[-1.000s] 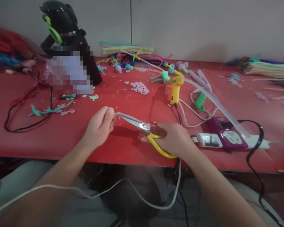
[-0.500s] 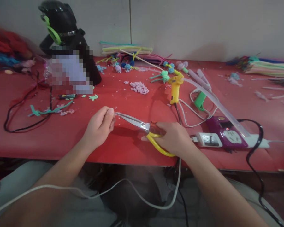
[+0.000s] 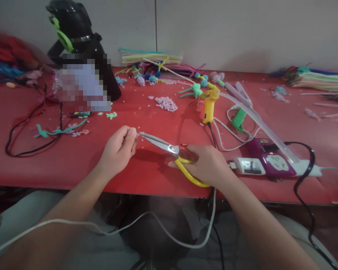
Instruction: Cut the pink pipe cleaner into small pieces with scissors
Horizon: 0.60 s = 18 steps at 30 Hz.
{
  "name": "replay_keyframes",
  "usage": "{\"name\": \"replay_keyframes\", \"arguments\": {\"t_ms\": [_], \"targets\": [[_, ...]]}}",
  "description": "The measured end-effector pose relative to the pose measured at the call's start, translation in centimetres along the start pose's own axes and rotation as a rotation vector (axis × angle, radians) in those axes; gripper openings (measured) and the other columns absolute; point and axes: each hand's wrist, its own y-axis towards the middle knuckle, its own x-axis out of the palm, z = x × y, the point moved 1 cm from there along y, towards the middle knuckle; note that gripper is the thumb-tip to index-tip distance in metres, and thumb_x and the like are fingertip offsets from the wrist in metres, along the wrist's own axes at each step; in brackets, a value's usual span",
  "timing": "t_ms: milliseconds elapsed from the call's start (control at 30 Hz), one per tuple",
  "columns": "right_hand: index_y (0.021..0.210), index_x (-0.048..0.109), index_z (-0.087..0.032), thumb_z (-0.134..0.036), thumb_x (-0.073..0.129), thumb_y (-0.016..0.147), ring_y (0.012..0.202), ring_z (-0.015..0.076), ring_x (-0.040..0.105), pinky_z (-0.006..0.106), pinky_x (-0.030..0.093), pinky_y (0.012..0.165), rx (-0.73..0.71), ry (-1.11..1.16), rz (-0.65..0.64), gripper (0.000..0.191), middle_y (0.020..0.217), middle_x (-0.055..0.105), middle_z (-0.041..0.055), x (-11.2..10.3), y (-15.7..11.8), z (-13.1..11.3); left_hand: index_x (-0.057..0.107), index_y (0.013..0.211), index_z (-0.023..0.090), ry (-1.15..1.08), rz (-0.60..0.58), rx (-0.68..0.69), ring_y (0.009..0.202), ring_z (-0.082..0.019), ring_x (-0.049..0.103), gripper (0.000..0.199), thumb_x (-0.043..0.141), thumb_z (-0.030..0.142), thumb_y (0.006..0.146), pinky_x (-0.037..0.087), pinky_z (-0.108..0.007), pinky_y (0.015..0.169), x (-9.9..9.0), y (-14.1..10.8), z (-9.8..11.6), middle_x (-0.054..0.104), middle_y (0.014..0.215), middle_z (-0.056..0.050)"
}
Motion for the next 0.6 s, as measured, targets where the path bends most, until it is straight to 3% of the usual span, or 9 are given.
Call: {"name": "replay_keyframes", "arguments": {"t_ms": [600], "targets": [[0.06, 0.042, -0.022, -0.083, 0.061, 0.067, 0.051, 0.0105, 0.034, 0.025, 0.027, 0.047, 0.003, 0.024, 0.011, 0.064, 0.053, 0.039, -0.0036, 0.2, -0.05, 0.23, 0.043, 0.077, 0.021, -0.006, 0.028, -0.016, 0.054, -0.01, 0.045, 0.037, 0.041, 0.049, 0.101, 0.039, -0.024, 0.052, 0.09, 0.03, -0.38, 0.047, 0.064, 0.003]]}}
